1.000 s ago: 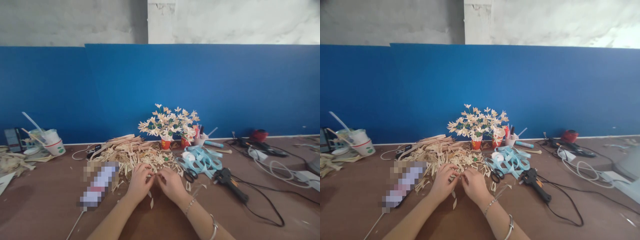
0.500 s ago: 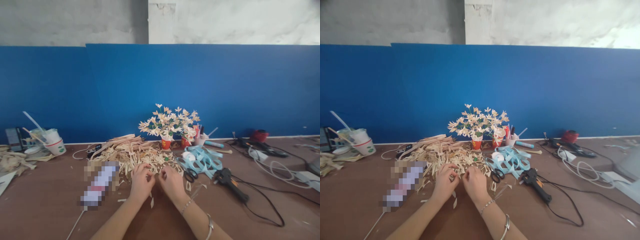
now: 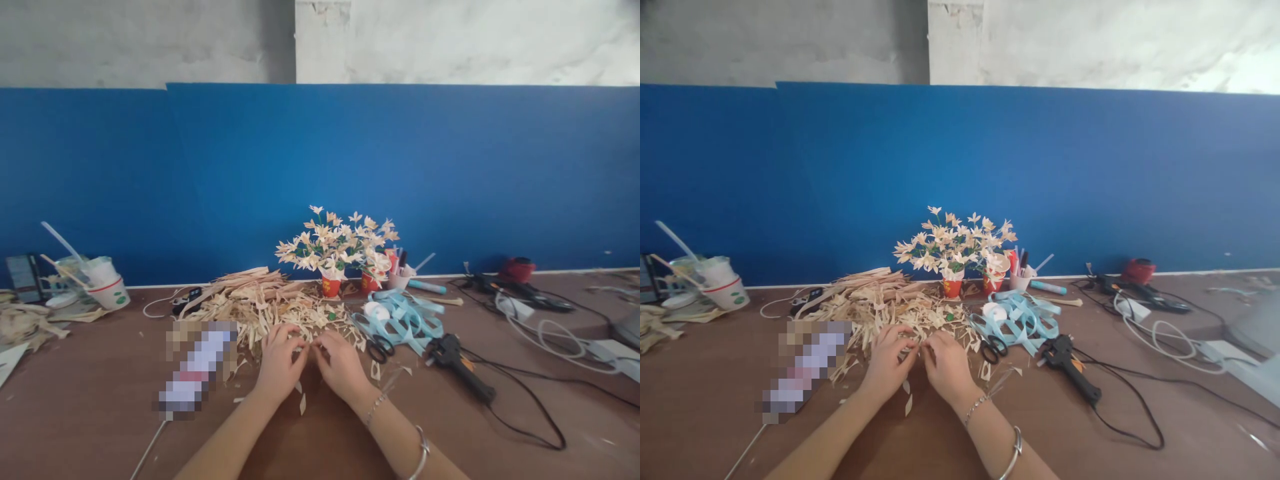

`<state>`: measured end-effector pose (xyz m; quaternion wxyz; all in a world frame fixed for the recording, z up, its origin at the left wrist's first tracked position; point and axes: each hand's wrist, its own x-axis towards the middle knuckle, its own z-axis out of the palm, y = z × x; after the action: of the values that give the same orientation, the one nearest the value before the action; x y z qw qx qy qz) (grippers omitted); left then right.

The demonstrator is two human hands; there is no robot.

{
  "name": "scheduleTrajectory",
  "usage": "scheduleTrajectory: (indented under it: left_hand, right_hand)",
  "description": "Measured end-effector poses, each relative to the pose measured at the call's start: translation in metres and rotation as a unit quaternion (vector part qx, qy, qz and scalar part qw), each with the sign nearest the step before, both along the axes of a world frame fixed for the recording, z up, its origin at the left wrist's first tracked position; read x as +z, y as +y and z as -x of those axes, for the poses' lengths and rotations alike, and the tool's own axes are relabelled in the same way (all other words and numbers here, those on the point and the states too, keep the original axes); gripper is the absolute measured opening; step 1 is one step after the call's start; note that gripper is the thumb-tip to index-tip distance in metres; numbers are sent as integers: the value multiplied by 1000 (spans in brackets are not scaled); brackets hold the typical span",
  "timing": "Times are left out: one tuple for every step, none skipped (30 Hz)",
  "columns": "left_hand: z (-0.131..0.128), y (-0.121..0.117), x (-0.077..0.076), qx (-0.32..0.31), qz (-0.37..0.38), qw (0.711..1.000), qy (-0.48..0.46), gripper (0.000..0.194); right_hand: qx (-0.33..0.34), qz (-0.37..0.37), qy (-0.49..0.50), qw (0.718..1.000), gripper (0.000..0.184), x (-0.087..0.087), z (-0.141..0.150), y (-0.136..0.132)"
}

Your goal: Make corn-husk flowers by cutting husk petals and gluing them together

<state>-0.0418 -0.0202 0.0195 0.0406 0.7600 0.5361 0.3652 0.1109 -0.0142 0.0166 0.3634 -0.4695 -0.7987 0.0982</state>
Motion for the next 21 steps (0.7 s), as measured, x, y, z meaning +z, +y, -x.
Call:
scheduleTrajectory:
  left_hand:
    - [0, -1, 1, -2, 0, 1000, 5, 14]
    - [-1, -2, 1, -1, 1, 1000, 7, 15]
    - [-2, -3, 2, 2, 1, 1000, 7, 15]
    - [-3, -4, 2, 7, 1, 1000, 5, 14]
    - [-4, -5, 2, 14, 1, 1000, 2, 13]
    - [-5, -5, 2, 22, 2, 1000, -1, 13]
    - [-6, -6, 2, 29, 2, 1000, -3, 12]
    - [-7, -7, 2, 37, 2, 999, -3, 12]
    - [-8, -7, 1, 42, 1, 999, -1, 12]
    - [-8, -7, 1, 46, -1, 999, 3, 12]
    - [-8, -7, 1, 51, -4, 999, 8, 12]
    - [-7, -6, 1, 58, -8, 998, 14, 12]
    - [-6, -5, 0, 68, -13, 997, 18, 12]
    - [-4, -4, 0, 81, -18, 996, 19, 13]
    - [-1, -2, 0, 93, -23, 995, 16, 14]
    - [1, -1, 1, 100, -28, 995, 9, 15]
    - [3, 0, 1, 97, -33, 995, -1, 15]
    - [4, 0, 2, 82, -41, 996, -13, 16]
    - [4, 0, 3, 57, -49, 997, -25, 15]
    - [3, -1, 5, 25, -57, 997, -35, 14]
    - [1, -3, 7, -8, -62, 997, -42, 11]
  right_hand:
    - [0, 0, -4, 1000, 12, 0, 0, 0]
    - [-2, 2, -8, 1000, 12, 0, 1, 0]
    - [-4, 2, -11, 1000, 11, 1, 1, -1]
    - [-8, 2, -11, 1000, 11, 1, 2, -1]
    - [-12, 0, -9, 1000, 11, 0, 4, -2]
    - [-18, -2, -6, 1000, 11, 0, 5, -2]
    - [-23, -5, -4, 1000, 12, -1, 6, -3]
    - [-29, -8, -2, 1000, 12, -2, 8, -3]
    - [-33, -11, -1, 999, 12, -3, 9, -3]
    - [-38, -16, -1, 999, 13, -4, 10, -3]
    - [-47, -23, -1, 999, 13, -5, 10, -2]
    - [-61, -32, -1, 998, 13, -6, 9, -1]
    - [-78, -41, 1, 996, 13, -7, 7, 0]
    - [-96, -49, 3, 994, 13, -7, 5, 2]
    - [-112, -53, 3, 992, 13, -8, 2, 4]
    - [-122, -54, 3, 991, 13, -8, -1, 6]
    - [-126, -52, -1, 991, 13, -8, -3, 8]
    - [-125, -50, -8, 991, 13, -8, -5, 9]
    - [-123, -49, -16, 991, 13, -7, -7, 10]
    - [-120, -50, -23, 991, 13, -7, -7, 10]
    - [-117, -51, -29, 991, 12, -7, -7, 10]
